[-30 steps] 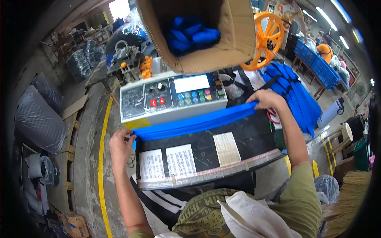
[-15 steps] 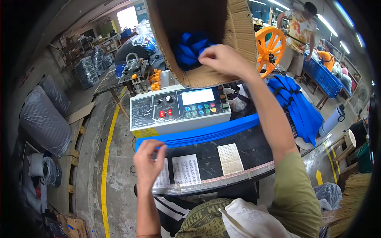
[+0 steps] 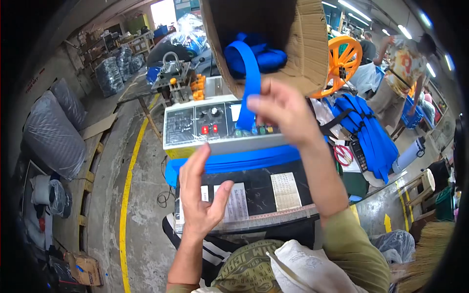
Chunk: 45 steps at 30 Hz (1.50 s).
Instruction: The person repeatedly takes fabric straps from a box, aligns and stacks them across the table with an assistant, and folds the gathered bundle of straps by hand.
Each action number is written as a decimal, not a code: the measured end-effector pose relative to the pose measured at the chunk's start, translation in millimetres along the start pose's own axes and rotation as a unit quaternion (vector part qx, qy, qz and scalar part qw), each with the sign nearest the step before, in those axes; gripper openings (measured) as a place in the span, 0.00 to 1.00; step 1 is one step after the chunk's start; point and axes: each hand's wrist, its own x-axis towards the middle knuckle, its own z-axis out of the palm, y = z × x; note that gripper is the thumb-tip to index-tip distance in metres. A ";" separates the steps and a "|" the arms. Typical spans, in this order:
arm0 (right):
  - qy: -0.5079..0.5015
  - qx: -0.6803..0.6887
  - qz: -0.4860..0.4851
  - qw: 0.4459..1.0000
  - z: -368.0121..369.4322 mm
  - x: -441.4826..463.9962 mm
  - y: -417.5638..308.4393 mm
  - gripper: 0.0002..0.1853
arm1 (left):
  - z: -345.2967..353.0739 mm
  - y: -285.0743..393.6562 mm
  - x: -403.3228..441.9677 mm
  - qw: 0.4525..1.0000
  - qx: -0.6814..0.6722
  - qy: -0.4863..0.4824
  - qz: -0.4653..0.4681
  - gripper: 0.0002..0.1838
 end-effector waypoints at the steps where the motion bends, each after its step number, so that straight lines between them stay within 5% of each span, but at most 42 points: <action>1: -0.012 0.034 0.030 0.999 16.2 -32.7 0.8 0.14 | 4.1 7.2 8.4 0.998 0.038 0.006 0.053 0.08; 4: -0.011 0.109 0.028 0.994 36.6 -94.5 34.2 0.10 | 6.7 13.0 5.5 0.982 0.110 0.003 0.153 0.09; 5: 0.024 0.132 0.040 0.990 29.6 -109.0 39.5 0.10 | -0.8 9.1 -4.4 0.988 0.041 -0.137 0.054 0.09; 7: 0.095 0.176 0.058 0.978 6.2 -134.0 48.4 0.09 | -15.8 -1.2 -20.9 0.901 -0.098 -0.398 -0.142 0.11; 11: 0.188 0.374 -0.023 0.908 -50.6 -159.7 63.5 0.10 | -32.6 -23.8 -43.0 0.840 -0.104 -0.475 -0.241 0.14; 15: 0.322 0.381 0.004 0.867 -109.4 -182.7 82.3 0.08 | -90.1 -74.2 -56.7 0.809 -0.124 -0.448 -0.361 0.14; 19: 0.418 0.246 0.045 0.873 -145.3 -215.6 133.0 0.10 | -142.0 -127.9 -67.7 0.773 -0.093 -0.405 -0.478 0.13; 21: 0.447 0.050 0.136 0.883 -145.4 -222.8 145.9 0.10 | -154.1 -147.1 -72.4 0.771 -0.071 -0.387 -0.501 0.13; 31: 0.364 -0.273 0.193 0.870 -147.9 -241.3 175.9 0.12 | -176.0 -172.1 -77.3 0.839 -0.002 -0.316 -0.442 0.11; 35: 0.256 -0.296 0.255 0.884 -132.1 -238.6 137.3 0.11 | -170.4 -142.7 -70.9 0.814 -0.051 -0.349 -0.462 0.11; 37: 0.044 -0.225 0.421 0.877 -92.1 -223.3 101.9 0.10 | -147.6 -117.5 -69.3 0.797 -0.073 -0.367 -0.474 0.11; 39: 0.005 -0.191 0.364 0.911 -61.5 -228.8 115.2 0.10 | -110.7 -92.5 -68.8 0.863 0.109 -0.398 -0.292 0.12; 41: -0.035 -0.157 0.305 0.939 -34.2 -225.0 116.4 0.10 | -62.1 -75.6 -76.4 0.915 0.104 -0.335 -0.198 0.14; 45: -0.152 -0.191 0.297 0.923 -2.4 -218.6 108.8 0.15 | 20.4 -52.2 -94.4 0.937 0.182 -0.297 -0.031 0.17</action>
